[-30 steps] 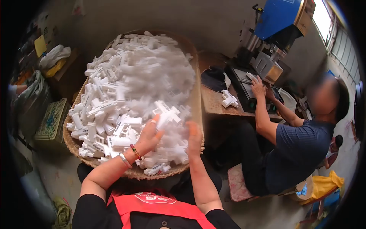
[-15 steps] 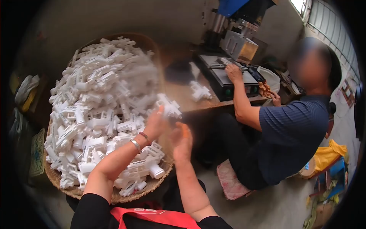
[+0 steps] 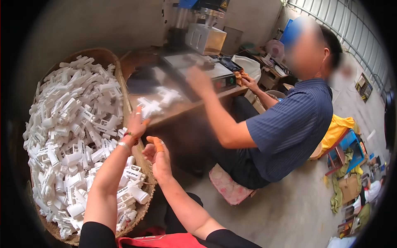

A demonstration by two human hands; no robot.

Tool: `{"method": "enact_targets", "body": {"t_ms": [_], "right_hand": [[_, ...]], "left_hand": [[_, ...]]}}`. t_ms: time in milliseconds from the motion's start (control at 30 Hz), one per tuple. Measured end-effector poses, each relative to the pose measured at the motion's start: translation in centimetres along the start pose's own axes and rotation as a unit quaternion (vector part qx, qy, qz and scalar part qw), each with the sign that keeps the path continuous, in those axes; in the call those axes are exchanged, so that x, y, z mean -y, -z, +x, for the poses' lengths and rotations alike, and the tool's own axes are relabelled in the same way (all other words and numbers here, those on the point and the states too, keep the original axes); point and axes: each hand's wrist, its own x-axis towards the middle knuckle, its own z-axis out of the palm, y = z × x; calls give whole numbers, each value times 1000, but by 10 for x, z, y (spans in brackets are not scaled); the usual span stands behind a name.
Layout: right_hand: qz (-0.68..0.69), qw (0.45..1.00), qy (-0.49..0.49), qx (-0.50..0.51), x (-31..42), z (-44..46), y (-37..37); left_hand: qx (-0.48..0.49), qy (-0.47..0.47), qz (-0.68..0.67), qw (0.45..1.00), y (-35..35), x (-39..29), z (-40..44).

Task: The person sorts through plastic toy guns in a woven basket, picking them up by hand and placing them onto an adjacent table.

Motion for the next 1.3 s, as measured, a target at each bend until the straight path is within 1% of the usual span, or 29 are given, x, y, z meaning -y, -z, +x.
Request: {"method": "enact_targets", "body": {"t_ms": [67,100,167,233,267,300,333,367,400,433,500,533,633,667,733,767,800,867,900,967,1000,1067,1100,1167,1200,1233,1267,1300], "right_hand": [[5,1000,-12,-7,2,1,-1],[1,1000,-10,-7,4,0,-3],[5,1000,-9,1,-1,-1,-2],[-1,1000,-14,8,-3,-2,-4],[2,1000,-12,6,-5,-2,-5],[0,1000,-21,17,-7,-2,-6],[-3,999,-31,27,-9,-2,-7],[5,999,-30,37,-12,-3,-8],[7,999,-28,36,-14,-4,-10],[6,998,-40,44,-16,-5,-13],[7,998,-44,47,-19,-5,-16],[-2,997,-59,55,-23,-5,-18],[-8,994,-80,68,-22,-10,-27],[-9,994,-78,74,-21,-12,-29],[-9,995,-69,78,-22,-11,-31],[-8,994,-69,82,-22,-11,-31],[-7,994,-71,87,-20,-12,-33],[-20,993,-67,90,-16,-16,-36],[-31,993,-66,91,-16,-19,-38],[-36,993,-69,93,-18,-21,-39],[-34,992,-69,96,-22,-19,-39],[-36,993,-75,87,-23,-20,-43],[-34,993,-75,87,-23,-19,-45],[-24,993,-71,87,-22,-17,-46],[-21,995,-57,80,-19,-18,-47],[-9,996,-40,76,-19,-17,-47],[4,997,-22,71,-20,-15,-44],[-16,999,6,50,-21,-11,-41]], "left_hand": [[-45,-31,16,998,18,5,-21],[-54,-70,17,996,18,28,-38],[0,-118,35,992,33,59,-80],[118,-115,72,984,64,59,-121],[271,-13,81,959,84,40,-129],[414,90,88,902,96,25,-137],[350,-45,176,919,93,30,-160],[277,-180,258,908,90,34,-180],[347,-153,211,901,105,9,-178],[349,-157,212,899,105,9,-176],[450,-122,230,854,99,10,-172],[446,-162,223,852,101,12,-172],[481,-83,81,869,115,1,-182],[484,-88,82,866,121,-4,-180],[534,-55,100,838,131,-12,-179],[560,-67,85,822,133,-10,-175],[557,-68,86,823,138,-15,-175],[567,-137,108,805,155,-28,-178],[550,-146,104,816,154,-30,-185],[573,-86,111,807,152,-45,-191],[551,-70,156,817,149,-60,-196],[481,-136,229,835,133,-55,-208],[454,-180,259,833,127,-50,-209],[438,-183,200,857,125,-43,-204],[455,-125,160,867,126,-43,-198],[435,-44,62,897,136,-44,-191],[408,36,-37,911,147,-40,-187],[274,36,-60,959,142,-1,-192]]}}
